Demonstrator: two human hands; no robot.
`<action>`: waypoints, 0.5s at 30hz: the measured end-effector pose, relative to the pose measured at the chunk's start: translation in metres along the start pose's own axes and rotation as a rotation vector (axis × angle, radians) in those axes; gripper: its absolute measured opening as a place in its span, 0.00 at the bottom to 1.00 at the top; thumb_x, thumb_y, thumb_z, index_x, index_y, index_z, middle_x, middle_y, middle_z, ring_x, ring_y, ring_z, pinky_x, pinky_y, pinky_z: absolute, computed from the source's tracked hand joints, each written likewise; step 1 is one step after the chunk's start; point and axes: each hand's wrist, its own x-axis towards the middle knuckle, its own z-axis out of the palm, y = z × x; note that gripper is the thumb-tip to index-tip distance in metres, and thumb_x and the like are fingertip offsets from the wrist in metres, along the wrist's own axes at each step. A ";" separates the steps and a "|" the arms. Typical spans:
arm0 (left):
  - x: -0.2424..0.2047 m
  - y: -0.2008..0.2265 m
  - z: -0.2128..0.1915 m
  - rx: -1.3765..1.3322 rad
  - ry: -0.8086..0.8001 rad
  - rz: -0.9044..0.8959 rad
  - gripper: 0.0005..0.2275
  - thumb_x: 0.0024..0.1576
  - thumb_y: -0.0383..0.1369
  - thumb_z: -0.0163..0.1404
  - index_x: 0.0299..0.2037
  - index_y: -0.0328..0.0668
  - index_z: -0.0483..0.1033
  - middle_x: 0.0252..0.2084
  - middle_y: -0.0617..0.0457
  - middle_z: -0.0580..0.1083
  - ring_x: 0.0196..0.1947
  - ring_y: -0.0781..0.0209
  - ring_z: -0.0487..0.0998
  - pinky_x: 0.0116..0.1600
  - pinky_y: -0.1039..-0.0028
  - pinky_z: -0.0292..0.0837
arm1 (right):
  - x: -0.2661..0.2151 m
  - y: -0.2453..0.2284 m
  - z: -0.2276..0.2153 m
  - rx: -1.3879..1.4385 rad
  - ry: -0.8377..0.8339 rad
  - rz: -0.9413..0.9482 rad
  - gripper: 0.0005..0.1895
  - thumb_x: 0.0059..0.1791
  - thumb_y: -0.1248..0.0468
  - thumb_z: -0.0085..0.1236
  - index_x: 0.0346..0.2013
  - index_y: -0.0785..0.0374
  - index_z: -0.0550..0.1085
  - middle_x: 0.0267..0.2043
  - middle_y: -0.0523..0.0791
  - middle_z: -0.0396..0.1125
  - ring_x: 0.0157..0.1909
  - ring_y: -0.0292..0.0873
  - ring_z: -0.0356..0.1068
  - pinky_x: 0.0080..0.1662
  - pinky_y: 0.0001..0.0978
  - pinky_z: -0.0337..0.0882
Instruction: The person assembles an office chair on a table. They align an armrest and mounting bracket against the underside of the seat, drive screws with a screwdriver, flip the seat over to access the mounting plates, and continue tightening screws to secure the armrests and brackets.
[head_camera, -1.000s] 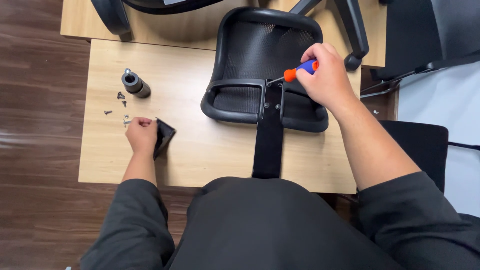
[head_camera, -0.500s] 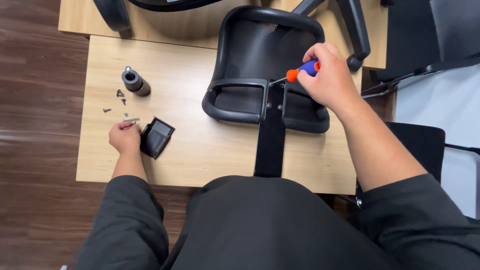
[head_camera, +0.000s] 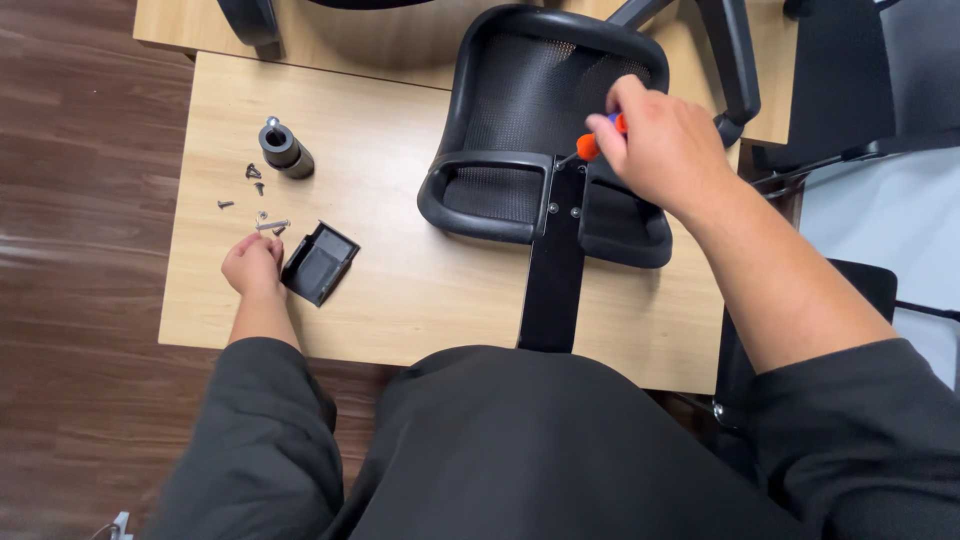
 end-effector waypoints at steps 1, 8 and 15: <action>-0.004 0.003 0.001 0.000 0.003 0.001 0.13 0.54 0.17 0.51 0.49 0.26 0.74 0.35 0.48 0.77 0.29 0.61 0.79 0.36 0.74 0.77 | -0.001 -0.003 -0.003 0.002 0.000 -0.002 0.16 0.58 0.53 0.56 0.43 0.65 0.71 0.31 0.55 0.72 0.37 0.60 0.72 0.41 0.51 0.71; -0.051 0.009 0.059 0.270 0.143 0.508 0.09 0.61 0.23 0.45 0.50 0.36 0.74 0.42 0.49 0.75 0.39 0.63 0.75 0.44 0.74 0.72 | 0.000 -0.013 -0.020 -0.013 0.052 -0.329 0.17 0.48 0.63 0.58 0.49 0.64 0.71 0.45 0.56 0.67 0.44 0.60 0.72 0.41 0.49 0.72; -0.286 0.067 0.204 0.315 -0.705 0.635 0.14 0.53 0.30 0.53 0.49 0.35 0.74 0.45 0.49 0.75 0.45 0.60 0.78 0.51 0.72 0.78 | 0.010 -0.001 0.000 -0.004 0.028 -0.111 0.12 0.60 0.57 0.55 0.46 0.65 0.73 0.45 0.53 0.69 0.46 0.60 0.71 0.46 0.52 0.71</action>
